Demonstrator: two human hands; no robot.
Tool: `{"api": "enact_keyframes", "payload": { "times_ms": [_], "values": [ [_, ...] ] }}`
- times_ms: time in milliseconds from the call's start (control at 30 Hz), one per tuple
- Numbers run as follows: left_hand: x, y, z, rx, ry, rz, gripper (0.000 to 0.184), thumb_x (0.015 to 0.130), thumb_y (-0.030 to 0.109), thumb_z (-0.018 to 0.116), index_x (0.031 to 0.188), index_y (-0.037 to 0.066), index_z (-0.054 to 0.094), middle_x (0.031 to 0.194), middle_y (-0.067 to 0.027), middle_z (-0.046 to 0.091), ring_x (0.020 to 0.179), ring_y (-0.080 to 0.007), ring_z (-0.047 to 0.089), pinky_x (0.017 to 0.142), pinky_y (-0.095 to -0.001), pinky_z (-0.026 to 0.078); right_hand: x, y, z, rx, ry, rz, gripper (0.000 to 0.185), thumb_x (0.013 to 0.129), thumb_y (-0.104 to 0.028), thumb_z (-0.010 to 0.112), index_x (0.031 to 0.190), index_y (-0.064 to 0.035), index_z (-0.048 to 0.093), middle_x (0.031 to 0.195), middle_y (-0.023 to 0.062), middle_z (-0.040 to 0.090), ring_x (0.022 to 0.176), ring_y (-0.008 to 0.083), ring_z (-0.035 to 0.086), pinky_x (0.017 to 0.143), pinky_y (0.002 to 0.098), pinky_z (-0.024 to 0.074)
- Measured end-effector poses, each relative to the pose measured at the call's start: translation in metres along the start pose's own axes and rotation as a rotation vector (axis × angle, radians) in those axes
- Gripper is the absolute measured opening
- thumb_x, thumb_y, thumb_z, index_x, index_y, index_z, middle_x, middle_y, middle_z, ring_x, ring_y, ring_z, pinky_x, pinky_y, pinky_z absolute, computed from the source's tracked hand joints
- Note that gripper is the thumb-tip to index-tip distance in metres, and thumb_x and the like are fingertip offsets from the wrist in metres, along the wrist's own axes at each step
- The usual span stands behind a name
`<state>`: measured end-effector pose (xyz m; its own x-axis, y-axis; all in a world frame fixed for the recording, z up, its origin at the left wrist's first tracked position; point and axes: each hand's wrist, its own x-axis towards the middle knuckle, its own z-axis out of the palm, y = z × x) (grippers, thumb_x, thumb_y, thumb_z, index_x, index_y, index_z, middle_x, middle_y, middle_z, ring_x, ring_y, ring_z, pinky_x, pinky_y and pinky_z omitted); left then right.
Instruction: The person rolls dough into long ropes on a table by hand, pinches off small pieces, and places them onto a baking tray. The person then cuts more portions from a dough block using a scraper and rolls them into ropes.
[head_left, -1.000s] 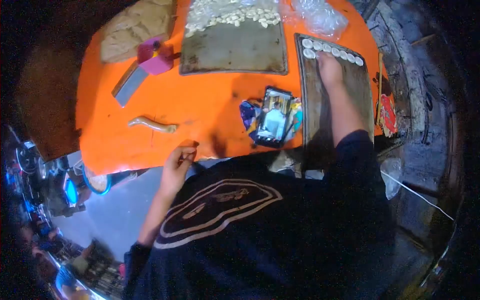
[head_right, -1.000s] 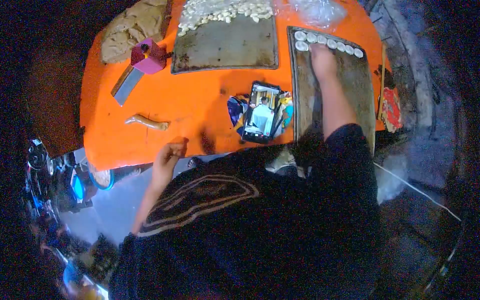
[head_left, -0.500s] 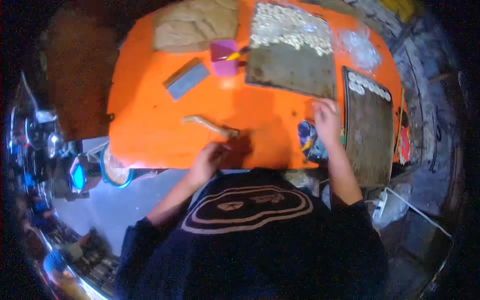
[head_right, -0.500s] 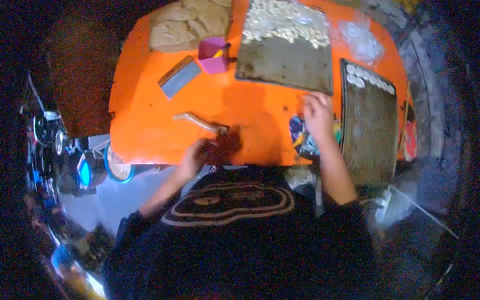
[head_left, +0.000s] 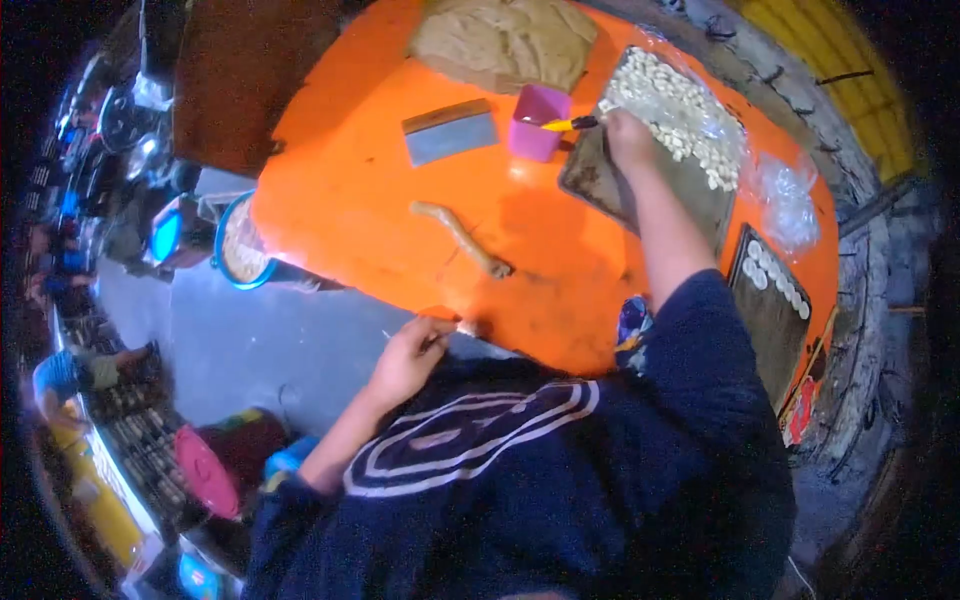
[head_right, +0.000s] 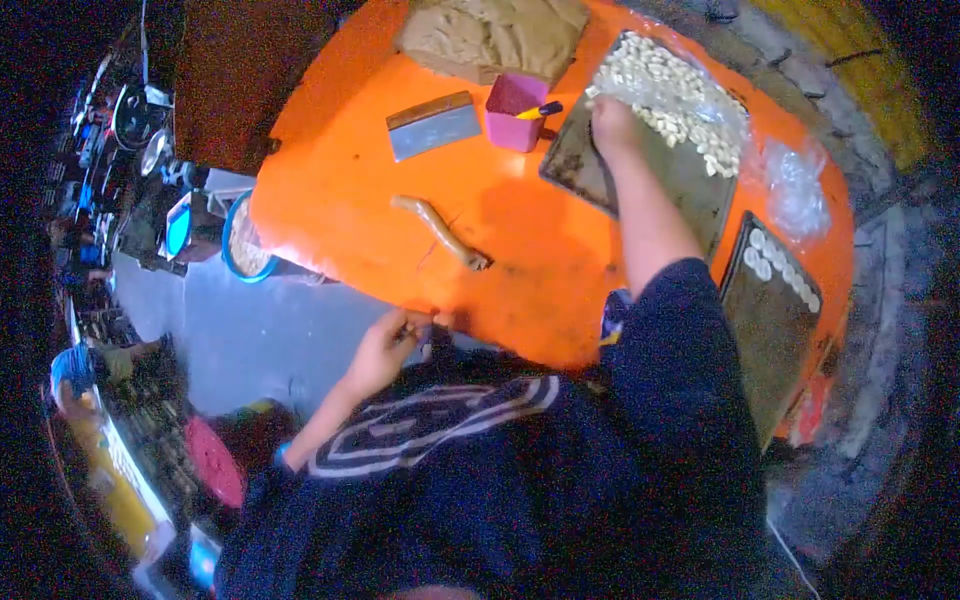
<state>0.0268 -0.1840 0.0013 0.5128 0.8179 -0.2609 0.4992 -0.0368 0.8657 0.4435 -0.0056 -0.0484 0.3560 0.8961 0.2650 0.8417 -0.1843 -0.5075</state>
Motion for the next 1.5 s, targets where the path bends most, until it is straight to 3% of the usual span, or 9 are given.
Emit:
{"api": "enact_keyframes", "payload": {
  "times_ms": [133,233,467,667,800,833,967,1133,1500],
  "values": [
    [0.020,-0.006,-0.012,0.130,-0.045,0.104,0.020,0.080,0.007,0.050,0.099,0.005,0.057,0.084,-0.0089,0.057,0.071,-0.0226,0.054,0.064,-0.0307,0.043,-0.082,-0.056,-0.032,0.443,-0.186,0.094,0.017,0.078,-0.018,0.056,0.082,-0.0033,0.062,0.078,0.0112,0.061,0.067,0.0252,0.055,0.064,0.0330,0.0441],
    [0.047,-0.017,-0.015,0.331,-0.023,0.272,0.028,0.076,0.004,0.053,0.104,0.003,0.055,0.083,-0.0095,0.061,0.071,-0.0225,0.058,0.063,-0.0305,0.045,-0.167,-0.099,-0.016,0.434,-0.188,-0.267,0.011,0.074,-0.012,0.062,0.080,-0.0023,0.062,0.077,0.0077,0.056,0.069,0.0219,0.054,0.062,0.0289,0.0433],
    [0.079,0.053,-0.036,0.977,-0.408,0.296,0.027,0.085,0.020,0.045,0.107,0.005,0.052,0.090,-0.0154,0.060,0.080,-0.0281,0.059,0.066,-0.0377,0.045,-0.218,-0.144,0.020,0.228,-0.137,-0.174,0.010,0.070,-0.007,0.060,0.079,-0.0028,0.061,0.076,0.0098,0.057,0.067,0.0262,0.053,0.060,0.0311,0.0437],
    [0.103,0.004,-0.019,0.972,-0.390,0.383,0.025,0.086,0.018,0.044,0.106,0.005,0.052,0.086,-0.0151,0.060,0.071,-0.0272,0.059,0.060,-0.0380,0.045,-0.224,-0.163,0.022,0.002,0.025,-0.216,0.014,0.067,-0.005,0.058,0.081,-0.0032,0.060,0.074,0.0100,0.057,0.064,0.0285,0.052,0.061,0.0328,0.0446],
    [0.143,-0.057,0.013,0.402,0.078,1.118,0.026,0.085,0.020,0.047,0.105,0.005,0.053,0.078,-0.0107,0.061,0.060,-0.0223,0.058,0.055,-0.0342,0.046,-0.221,-0.158,0.010,0.219,-0.116,-0.046,0.011,0.072,-0.004,0.058,0.083,-0.0031,0.060,0.076,0.0075,0.059,0.062,0.0226,0.054,0.061,0.0297,0.0458],
    [0.138,-0.045,0.015,0.405,0.088,1.119,0.026,0.085,0.020,0.047,0.105,0.005,0.053,0.078,-0.0107,0.061,0.060,-0.0223,0.058,0.055,-0.0342,0.046,-0.220,-0.155,0.005,0.219,-0.116,-0.056,0.011,0.072,-0.004,0.058,0.083,-0.0031,0.060,0.076,0.0075,0.059,0.062,0.0226,0.054,0.061,0.0297,0.0458],
    [0.090,0.001,0.035,-0.887,-0.324,0.033,0.025,0.081,0.017,0.056,0.101,0.002,0.055,0.082,-0.0072,0.061,0.063,-0.0178,0.056,0.055,-0.0265,0.046,-0.237,-0.139,-0.017,1.178,-0.396,0.338,0.012,0.078,0.000,0.056,0.090,-0.0037,0.058,0.081,0.0071,0.062,0.065,0.0151,0.056,0.057,0.0233,0.0450],
    [0.109,-0.022,0.058,-0.149,-0.097,0.061,0.028,0.079,0.019,0.060,0.099,0.000,0.057,0.080,-0.0086,0.062,0.067,-0.0169,0.057,0.060,-0.0272,0.046,-0.247,-0.122,-0.015,0.997,-0.369,0.377,0.011,0.082,0.000,0.053,0.092,-0.0034,0.057,0.079,0.0064,0.061,0.063,0.0111,0.055,0.055,0.0205,0.0441],
    [0.104,0.003,0.064,-0.369,-0.206,0.075,0.017,0.078,0.000,0.059,0.095,-0.001,0.060,0.081,-0.0077,0.061,0.066,-0.0128,0.055,0.058,-0.0220,0.046,-0.266,-0.133,-0.022,0.944,-0.151,0.452,0.015,0.079,0.001,0.054,0.094,-0.0015,0.057,0.077,0.0046,0.061,0.062,0.0132,0.056,0.058,0.0212,0.0453]
  ]
}}
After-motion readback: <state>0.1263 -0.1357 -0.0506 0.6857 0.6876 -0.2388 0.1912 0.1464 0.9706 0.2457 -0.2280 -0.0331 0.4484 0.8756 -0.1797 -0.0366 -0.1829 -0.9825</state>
